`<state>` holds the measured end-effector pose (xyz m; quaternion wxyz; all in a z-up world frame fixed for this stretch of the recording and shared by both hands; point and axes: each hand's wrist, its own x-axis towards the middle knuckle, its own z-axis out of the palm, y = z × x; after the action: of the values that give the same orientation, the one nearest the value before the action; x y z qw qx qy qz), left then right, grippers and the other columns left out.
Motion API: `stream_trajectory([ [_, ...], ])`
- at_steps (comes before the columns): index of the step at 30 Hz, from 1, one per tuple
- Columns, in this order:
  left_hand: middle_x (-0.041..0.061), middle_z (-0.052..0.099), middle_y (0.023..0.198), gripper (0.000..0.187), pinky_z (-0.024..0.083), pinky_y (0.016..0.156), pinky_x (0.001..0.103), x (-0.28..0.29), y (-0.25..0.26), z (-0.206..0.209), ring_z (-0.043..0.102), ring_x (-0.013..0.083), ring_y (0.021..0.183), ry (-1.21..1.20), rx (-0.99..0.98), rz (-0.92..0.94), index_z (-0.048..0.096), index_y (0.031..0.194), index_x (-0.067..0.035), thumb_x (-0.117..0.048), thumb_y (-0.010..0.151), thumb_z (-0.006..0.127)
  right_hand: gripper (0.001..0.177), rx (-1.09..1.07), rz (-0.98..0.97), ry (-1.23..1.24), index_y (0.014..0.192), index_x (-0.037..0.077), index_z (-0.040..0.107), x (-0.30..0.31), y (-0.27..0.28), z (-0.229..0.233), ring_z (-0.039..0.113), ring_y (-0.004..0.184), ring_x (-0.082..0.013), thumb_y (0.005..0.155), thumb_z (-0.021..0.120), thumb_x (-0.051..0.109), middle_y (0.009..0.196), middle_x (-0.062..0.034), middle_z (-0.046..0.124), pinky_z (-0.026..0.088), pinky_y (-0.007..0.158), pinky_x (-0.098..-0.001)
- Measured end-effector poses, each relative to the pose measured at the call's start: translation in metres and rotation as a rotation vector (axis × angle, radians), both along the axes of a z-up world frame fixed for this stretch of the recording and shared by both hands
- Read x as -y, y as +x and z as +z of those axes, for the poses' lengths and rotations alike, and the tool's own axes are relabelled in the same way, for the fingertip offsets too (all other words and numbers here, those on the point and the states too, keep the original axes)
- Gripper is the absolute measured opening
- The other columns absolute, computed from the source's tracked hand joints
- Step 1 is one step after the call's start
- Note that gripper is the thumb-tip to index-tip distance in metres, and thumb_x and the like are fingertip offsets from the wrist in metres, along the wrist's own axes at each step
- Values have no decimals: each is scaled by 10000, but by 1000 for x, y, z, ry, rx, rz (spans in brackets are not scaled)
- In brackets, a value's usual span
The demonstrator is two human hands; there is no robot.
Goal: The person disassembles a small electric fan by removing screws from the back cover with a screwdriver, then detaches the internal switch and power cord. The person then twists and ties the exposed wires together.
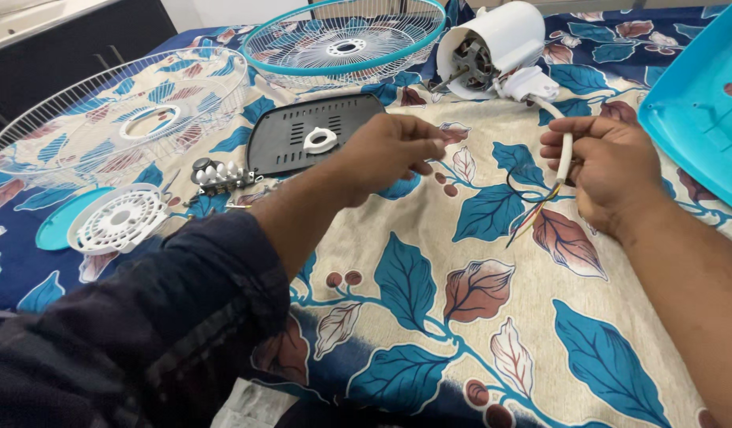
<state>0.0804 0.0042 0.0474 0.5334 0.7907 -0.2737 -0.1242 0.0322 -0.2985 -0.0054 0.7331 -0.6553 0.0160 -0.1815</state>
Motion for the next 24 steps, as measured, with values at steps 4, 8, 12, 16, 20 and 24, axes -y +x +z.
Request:
stream_trajectory([
  [4, 87, 779, 997, 299, 582, 762, 312, 24, 48, -6, 705, 158, 854, -96, 75, 207, 762, 1103, -13, -227, 896, 731, 205, 5, -43, -72, 1072, -16, 714, -5, 5, 1, 705, 841, -166, 959, 549, -63, 998, -110, 730, 602, 737, -295],
  [8, 128, 770, 1028, 409, 580, 780, 350, 54, 90, -16, 746, 223, 901, 58, 204, 371, 710, 1146, -17, -292, 846, 747, 198, -43, -92, -110, 1015, -7, 732, -9, 4, -1, 675, 740, -148, 945, 552, -53, 917, -106, 723, 553, 619, -283],
  [12, 206, 753, 1065, 430, 576, 845, 397, 82, 132, -16, 739, 327, 998, 313, 322, 442, 726, 1112, -4, -355, 864, 730, 216, -33, -100, -122, 968, -17, 740, -13, 4, -1, 660, 699, -143, 913, 536, -66, 858, -112, 714, 541, 594, -283],
  [16, 246, 692, 1141, 526, 529, 914, 461, 89, 163, -14, 664, 407, 1093, 544, 430, 506, 688, 1133, 15, -485, 976, 650, 214, -7, -98, -122, 934, -22, 737, -14, 3, -1, 672, 702, -136, 899, 531, -68, 850, -113, 722, 561, 605, -279],
  [20, 232, 692, 1149, 464, 524, 909, 495, 88, 180, -12, 659, 413, 1089, 623, 483, 486, 682, 1141, -14, -444, 1002, 576, 208, -7, -108, -133, 896, -23, 732, -13, 2, 0, 669, 678, -139, 890, 528, -59, 825, -112, 723, 560, 592, -283],
  [24, 255, 698, 1153, 419, 531, 930, 472, 73, 191, -16, 666, 409, 1108, 528, 518, 529, 688, 1122, 12, -387, 1018, 609, 215, 24, -83, -142, 845, -30, 728, -15, 0, -2, 662, 670, -139, 878, 519, -68, 789, -116, 719, 549, 612, -256],
])
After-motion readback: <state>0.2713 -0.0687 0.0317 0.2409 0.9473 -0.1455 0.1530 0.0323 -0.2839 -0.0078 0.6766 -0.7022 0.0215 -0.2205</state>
